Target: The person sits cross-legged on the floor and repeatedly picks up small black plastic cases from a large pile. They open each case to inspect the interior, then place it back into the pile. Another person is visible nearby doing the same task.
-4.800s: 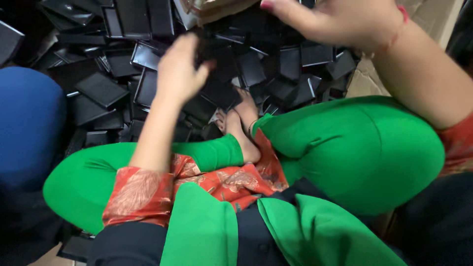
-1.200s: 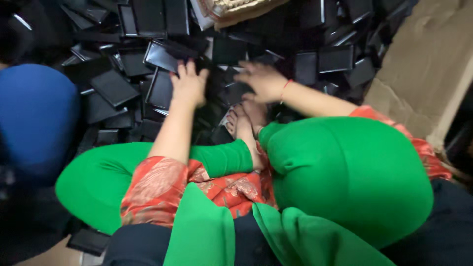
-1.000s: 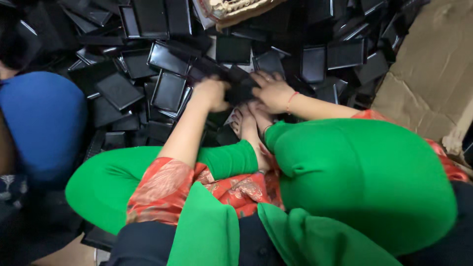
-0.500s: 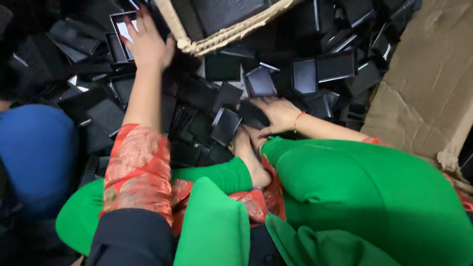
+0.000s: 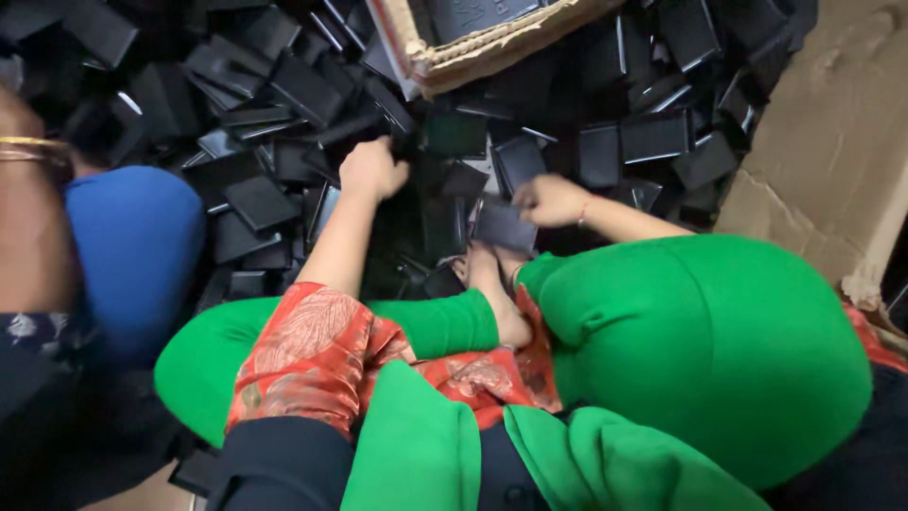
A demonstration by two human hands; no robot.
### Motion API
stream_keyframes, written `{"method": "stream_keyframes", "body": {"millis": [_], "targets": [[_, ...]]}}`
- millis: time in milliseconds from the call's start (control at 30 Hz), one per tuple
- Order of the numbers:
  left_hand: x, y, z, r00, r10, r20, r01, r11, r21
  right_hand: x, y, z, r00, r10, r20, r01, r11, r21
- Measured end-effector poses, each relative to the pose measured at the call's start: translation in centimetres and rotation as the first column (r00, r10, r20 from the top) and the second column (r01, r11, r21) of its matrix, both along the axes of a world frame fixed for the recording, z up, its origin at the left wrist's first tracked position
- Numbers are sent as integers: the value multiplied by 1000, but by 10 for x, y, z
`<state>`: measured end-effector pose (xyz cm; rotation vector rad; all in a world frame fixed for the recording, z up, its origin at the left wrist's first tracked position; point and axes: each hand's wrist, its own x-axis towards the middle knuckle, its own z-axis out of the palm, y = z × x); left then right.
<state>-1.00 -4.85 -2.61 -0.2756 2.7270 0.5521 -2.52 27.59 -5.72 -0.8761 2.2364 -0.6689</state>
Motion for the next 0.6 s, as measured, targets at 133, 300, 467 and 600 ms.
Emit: {"method": "stream_keyframes", "body": {"millis": [133, 300, 467, 600], "targets": [[-1, -3, 18, 969, 204, -136, -185, 972, 142, -9, 1, 23, 923, -164, -348, 127, 984, -126], [-23, -5, 5, 855, 376, -358, -276, 913, 299, 17, -9, 28, 983, 127, -129, -128, 992, 4], [-63, 0, -5, 827, 520, -214, -488, 853, 185, 32, -3, 11, 962, 271, -14, -271, 962, -34], [-73, 8, 1, 884, 466, -43, -465, 885, 12, 31, 1, -1, 954, 298, 13, -295, 948, -121]]}}
